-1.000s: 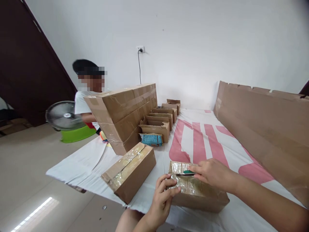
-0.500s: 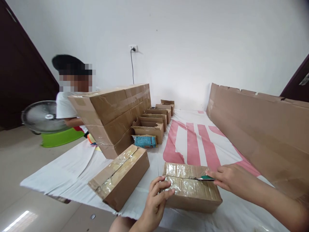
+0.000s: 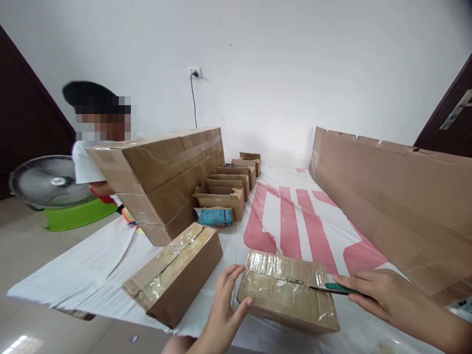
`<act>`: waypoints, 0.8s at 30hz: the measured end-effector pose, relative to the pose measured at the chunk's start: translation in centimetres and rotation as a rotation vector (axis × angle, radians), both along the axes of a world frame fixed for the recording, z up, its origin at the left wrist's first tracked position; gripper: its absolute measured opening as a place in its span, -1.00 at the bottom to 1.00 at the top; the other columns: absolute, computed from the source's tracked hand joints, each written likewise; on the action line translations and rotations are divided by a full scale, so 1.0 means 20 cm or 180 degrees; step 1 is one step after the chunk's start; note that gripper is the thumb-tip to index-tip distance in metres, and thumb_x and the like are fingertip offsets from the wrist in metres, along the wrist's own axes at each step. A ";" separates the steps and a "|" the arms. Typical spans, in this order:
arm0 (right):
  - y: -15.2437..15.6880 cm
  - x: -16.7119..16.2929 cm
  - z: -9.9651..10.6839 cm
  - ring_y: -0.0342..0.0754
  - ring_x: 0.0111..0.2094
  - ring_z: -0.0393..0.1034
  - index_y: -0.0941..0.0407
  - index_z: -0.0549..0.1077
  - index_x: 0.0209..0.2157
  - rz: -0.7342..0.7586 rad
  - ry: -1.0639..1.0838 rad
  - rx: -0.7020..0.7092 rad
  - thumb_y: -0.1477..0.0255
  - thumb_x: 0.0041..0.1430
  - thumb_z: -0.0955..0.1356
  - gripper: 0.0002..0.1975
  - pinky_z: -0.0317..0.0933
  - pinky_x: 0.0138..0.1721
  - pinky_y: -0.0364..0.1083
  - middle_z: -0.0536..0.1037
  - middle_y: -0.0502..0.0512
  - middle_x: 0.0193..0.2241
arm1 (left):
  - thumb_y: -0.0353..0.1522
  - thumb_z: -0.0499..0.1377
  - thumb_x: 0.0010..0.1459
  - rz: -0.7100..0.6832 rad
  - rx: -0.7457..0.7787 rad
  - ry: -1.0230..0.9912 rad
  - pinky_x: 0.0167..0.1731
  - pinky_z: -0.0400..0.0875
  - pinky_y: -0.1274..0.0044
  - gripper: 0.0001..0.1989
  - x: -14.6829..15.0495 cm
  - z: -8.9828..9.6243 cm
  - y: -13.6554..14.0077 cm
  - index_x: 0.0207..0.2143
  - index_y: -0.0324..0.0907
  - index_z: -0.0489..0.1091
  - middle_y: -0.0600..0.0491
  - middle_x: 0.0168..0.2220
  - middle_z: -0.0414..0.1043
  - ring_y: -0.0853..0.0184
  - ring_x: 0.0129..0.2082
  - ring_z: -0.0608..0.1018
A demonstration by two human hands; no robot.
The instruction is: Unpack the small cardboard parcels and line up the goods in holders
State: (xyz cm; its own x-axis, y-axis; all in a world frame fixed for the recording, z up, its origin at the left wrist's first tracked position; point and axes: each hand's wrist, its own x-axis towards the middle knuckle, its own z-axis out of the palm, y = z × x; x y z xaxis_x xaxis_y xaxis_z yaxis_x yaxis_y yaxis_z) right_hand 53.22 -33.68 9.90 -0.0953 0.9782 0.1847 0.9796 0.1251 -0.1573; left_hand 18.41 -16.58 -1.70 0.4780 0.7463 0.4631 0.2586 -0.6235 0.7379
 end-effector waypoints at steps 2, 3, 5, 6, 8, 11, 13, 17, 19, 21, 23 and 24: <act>-0.01 0.01 0.01 -0.06 -0.39 0.50 -0.20 0.37 0.11 0.0138 0.0132 -0.0373 0.22 0.32 0.22 -0.64 0.35 -0.38 -0.11 0.60 0.01 -0.35 | -0.19 0.16 0.21 -0.0119 -0.0229 -0.0098 0.07 0.33 0.18 -0.49 0.01 0.01 0.01 0.20 -0.01 0.22 -0.15 0.12 0.27 0.05 0.12 0.38; -0.01 0.01 0.01 -0.04 -0.33 0.52 -0.20 0.35 0.12 0.0166 0.0229 -0.0516 0.24 0.33 0.21 -0.64 0.37 -0.33 -0.09 0.61 0.03 -0.29 | -0.18 0.17 0.20 -0.0159 -0.0301 -0.0172 0.06 0.34 0.20 -0.49 0.02 0.02 0.02 0.19 -0.01 0.25 -0.15 0.11 0.30 0.06 0.11 0.39; -0.02 0.02 0.02 -0.01 -0.26 0.53 -0.20 0.36 0.12 0.0156 0.0467 -0.0623 0.24 0.32 0.21 -0.64 0.39 -0.27 -0.07 0.62 0.04 -0.20 | -0.15 0.19 0.18 -0.0189 -0.0402 -0.0320 0.05 0.35 0.23 -0.49 0.03 0.03 0.01 0.17 -0.02 0.28 -0.14 0.10 0.33 0.07 0.10 0.40; -0.02 0.01 0.02 0.00 -0.24 0.53 -0.20 0.37 0.11 0.0157 0.0598 -0.0653 0.24 0.32 0.22 -0.64 0.40 -0.25 -0.07 0.62 0.04 -0.16 | -0.14 0.20 0.17 -0.0204 -0.0444 -0.0375 0.04 0.36 0.26 -0.49 0.03 0.04 0.01 0.16 -0.02 0.30 -0.13 0.10 0.34 0.07 0.10 0.41; -0.02 0.01 0.03 0.03 -0.21 0.54 -0.20 0.39 0.10 0.0162 0.0833 -0.0704 0.23 0.31 0.22 -0.64 0.42 -0.22 -0.05 0.61 0.04 -0.12 | -0.13 0.21 0.16 -0.0247 -0.0535 -0.0450 -0.01 0.39 0.31 -0.49 0.04 0.05 0.00 0.15 -0.01 0.32 -0.12 0.09 0.36 0.07 0.09 0.42; -0.01 -0.02 0.03 0.04 -0.15 0.53 -0.20 0.39 0.11 0.0159 0.1064 -0.0797 0.21 0.31 0.21 -0.64 0.41 -0.14 -0.02 0.61 0.03 -0.10 | -0.10 0.23 0.13 -0.0300 -0.0691 -0.0539 -0.08 0.41 0.37 -0.49 0.04 0.07 0.00 0.11 0.00 0.35 -0.10 0.05 0.38 0.09 0.06 0.43; 0.00 -0.05 0.03 0.05 -0.13 0.52 -0.19 0.37 0.12 0.0186 0.1158 -0.0858 0.21 0.32 0.20 -0.63 0.40 -0.12 -0.01 0.61 0.04 -0.09 | -0.10 0.25 0.10 -0.0305 -0.0815 -0.0595 -0.09 0.40 0.39 -0.50 0.04 0.07 0.00 0.09 -0.01 0.38 -0.09 0.04 0.38 0.09 0.04 0.44; 0.02 -0.07 0.02 0.06 -0.15 0.52 -0.15 0.37 0.13 0.0197 0.1193 -0.0855 0.21 0.33 0.19 -0.62 0.41 -0.15 0.02 0.60 0.08 -0.08 | -0.10 0.27 0.07 -0.0327 -0.1017 -0.0704 -0.07 0.38 0.39 -0.51 0.04 0.05 0.02 0.04 -0.05 0.41 -0.08 0.02 0.37 0.10 0.04 0.43; 0.02 -0.05 0.02 0.07 -0.16 0.53 -0.15 0.37 0.13 0.0157 0.1101 -0.0809 0.20 0.32 0.20 -0.62 0.42 -0.17 0.02 0.60 0.08 -0.08 | -0.09 0.28 0.06 -0.0344 -0.1047 -0.0716 -0.09 0.38 0.40 -0.51 0.04 0.05 0.02 0.02 -0.06 0.42 -0.07 0.01 0.37 0.10 0.03 0.43; 0.02 -0.03 0.04 0.08 -0.16 0.53 -0.15 0.36 0.14 0.0032 0.1014 -0.0651 0.20 0.31 0.20 -0.61 0.43 -0.18 0.02 0.60 0.09 -0.08 | -0.09 0.29 0.04 -0.0324 -0.1060 -0.0692 -0.10 0.37 0.40 -0.51 0.04 0.06 0.02 0.00 -0.06 0.42 -0.07 0.00 0.37 0.10 0.02 0.43; 0.03 -0.02 0.06 0.09 -0.13 0.52 -0.13 0.34 0.15 -0.0153 0.0957 -0.0404 0.19 0.31 0.20 -0.59 0.43 -0.16 0.03 0.59 0.11 -0.06 | -0.09 0.31 0.02 -0.0277 -0.1088 -0.0650 -0.10 0.35 0.41 -0.53 0.05 0.07 0.03 -0.05 -0.07 0.42 -0.06 -0.02 0.37 0.11 0.00 0.43; 0.04 -0.03 0.07 0.09 -0.11 0.51 -0.11 0.34 0.16 -0.0222 0.0935 -0.0286 0.18 0.31 0.20 -0.58 0.43 -0.15 0.04 0.58 0.12 -0.04 | -0.09 0.32 0.00 -0.0244 -0.1106 -0.0633 -0.11 0.35 0.41 -0.54 0.05 0.08 0.03 -0.08 -0.08 0.43 -0.06 -0.03 0.37 0.12 -0.01 0.44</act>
